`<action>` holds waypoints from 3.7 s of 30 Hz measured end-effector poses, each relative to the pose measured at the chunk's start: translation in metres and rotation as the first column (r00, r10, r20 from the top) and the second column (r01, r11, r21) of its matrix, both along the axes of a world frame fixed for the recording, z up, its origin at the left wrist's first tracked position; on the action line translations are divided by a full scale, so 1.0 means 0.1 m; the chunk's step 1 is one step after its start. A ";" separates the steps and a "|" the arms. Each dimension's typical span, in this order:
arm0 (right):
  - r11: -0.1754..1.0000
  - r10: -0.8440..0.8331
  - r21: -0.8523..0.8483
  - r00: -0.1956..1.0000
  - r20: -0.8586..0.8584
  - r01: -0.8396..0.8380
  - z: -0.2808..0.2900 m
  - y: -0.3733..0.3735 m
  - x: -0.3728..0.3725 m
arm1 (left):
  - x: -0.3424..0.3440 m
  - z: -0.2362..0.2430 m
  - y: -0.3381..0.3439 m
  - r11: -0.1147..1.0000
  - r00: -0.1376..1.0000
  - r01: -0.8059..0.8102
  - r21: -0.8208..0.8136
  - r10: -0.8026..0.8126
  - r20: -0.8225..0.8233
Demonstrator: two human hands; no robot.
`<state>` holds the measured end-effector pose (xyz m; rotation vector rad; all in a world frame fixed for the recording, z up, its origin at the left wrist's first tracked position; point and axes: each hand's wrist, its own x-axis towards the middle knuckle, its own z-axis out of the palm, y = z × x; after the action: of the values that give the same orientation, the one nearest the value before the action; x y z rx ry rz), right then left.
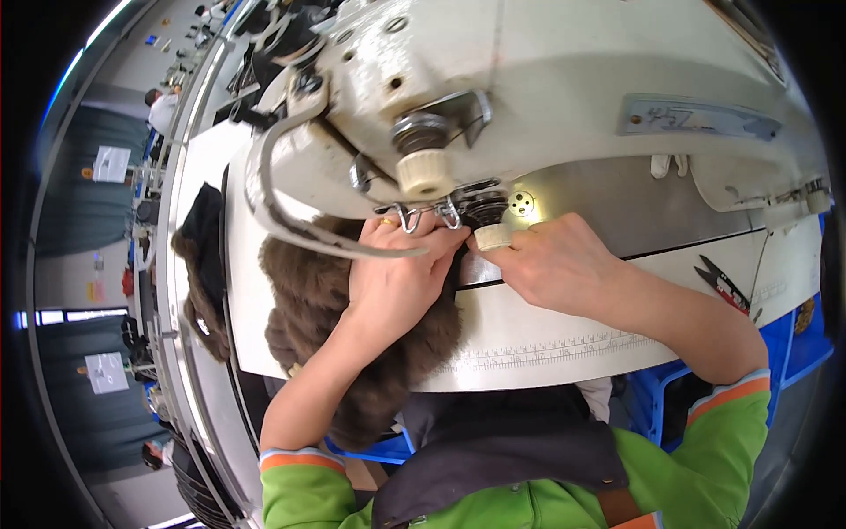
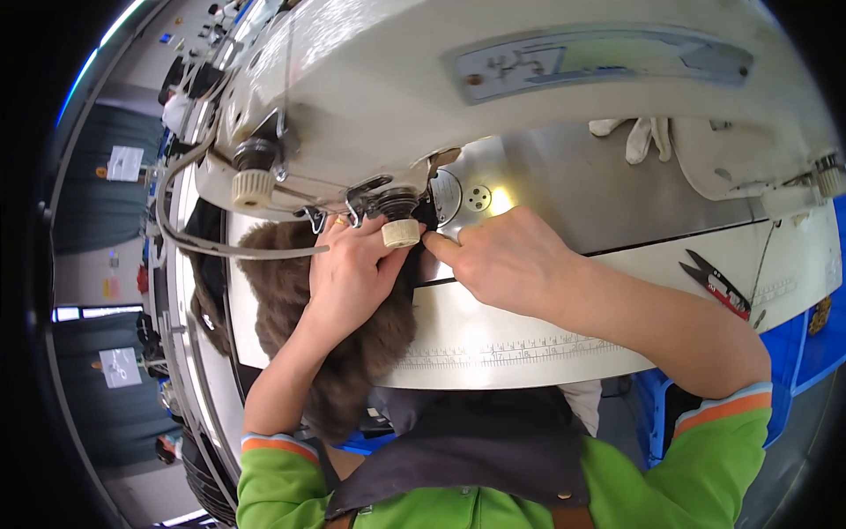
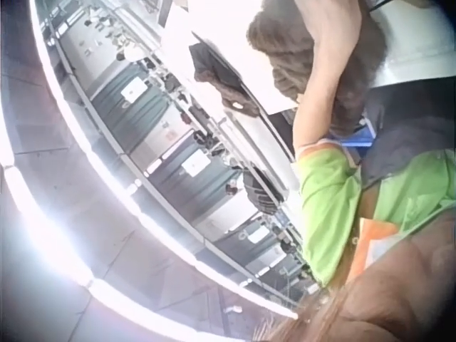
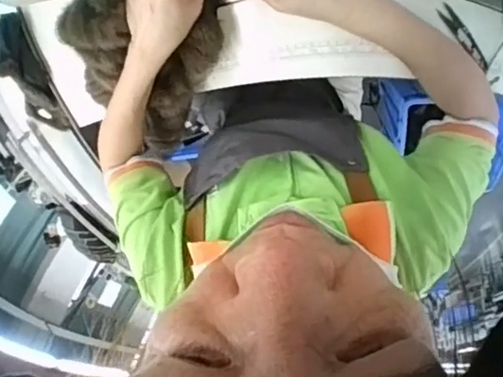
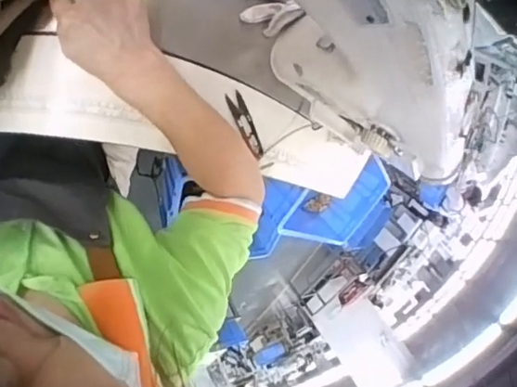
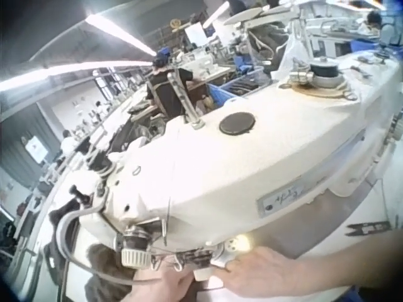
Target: Sewing parts of a fur hat together using an industrial sewing machine.
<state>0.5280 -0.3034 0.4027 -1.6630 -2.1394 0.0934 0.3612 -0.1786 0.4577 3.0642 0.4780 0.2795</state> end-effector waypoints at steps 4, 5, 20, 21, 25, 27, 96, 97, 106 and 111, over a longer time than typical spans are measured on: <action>0.999 -0.045 0.009 0.999 0.015 0.045 -0.02 -0.03 0.02 | 0.07 -0.10 -0.02 0.998 0.996 -0.016 -0.054 0.021 0.092; 0.998 -0.055 0.006 0.998 0.034 0.055 -0.03 -0.02 0.02 | 0.07 -0.13 -0.02 1.000 0.992 0.008 -0.024 -0.004 0.125; 0.996 -0.074 0.059 0.995 0.067 0.070 -0.02 -0.02 -0.01 | 0.06 -0.08 0.00 0.997 0.993 0.053 -0.052 -0.047 0.108; 0.996 -0.076 0.058 0.995 0.060 0.073 -0.01 -0.01 -0.02 | 0.06 -0.07 0.01 0.999 0.997 0.033 -0.028 -0.031 0.075; 0.996 -0.085 0.035 0.993 0.079 0.082 0.01 -0.01 -0.02 | 0.07 -0.10 0.05 0.996 0.989 0.067 -0.066 -0.058 0.135; 0.992 -0.105 0.072 0.991 0.082 0.100 0.00 -0.01 -0.02 | 0.06 -0.10 0.06 0.998 0.999 0.009 -0.059 -0.006 0.036; 0.985 -0.055 0.170 0.994 0.092 0.039 -0.09 -0.08 -0.02 | 0.07 -0.18 -0.16 0.941 0.930 -0.281 -0.186 0.315 0.191; 0.980 -0.040 0.200 0.993 0.108 0.018 -0.06 -0.09 -0.05 | 0.10 -0.14 -0.19 0.935 0.927 -0.323 -0.150 0.344 0.150; 0.965 -0.107 0.246 0.993 0.047 0.093 -0.11 -0.06 -0.10 | 0.15 -0.13 -0.19 0.954 0.955 -0.246 -0.169 0.268 0.123; 0.969 -0.147 0.194 0.988 -0.044 0.153 -0.10 0.00 0.06 | 0.16 -0.18 -0.18 0.974 0.968 -0.199 -0.109 0.212 0.133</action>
<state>0.5340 -0.3034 0.3922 -1.6881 -1.9247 -0.1347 0.3769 -0.1971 0.4395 2.8774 0.7782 0.4662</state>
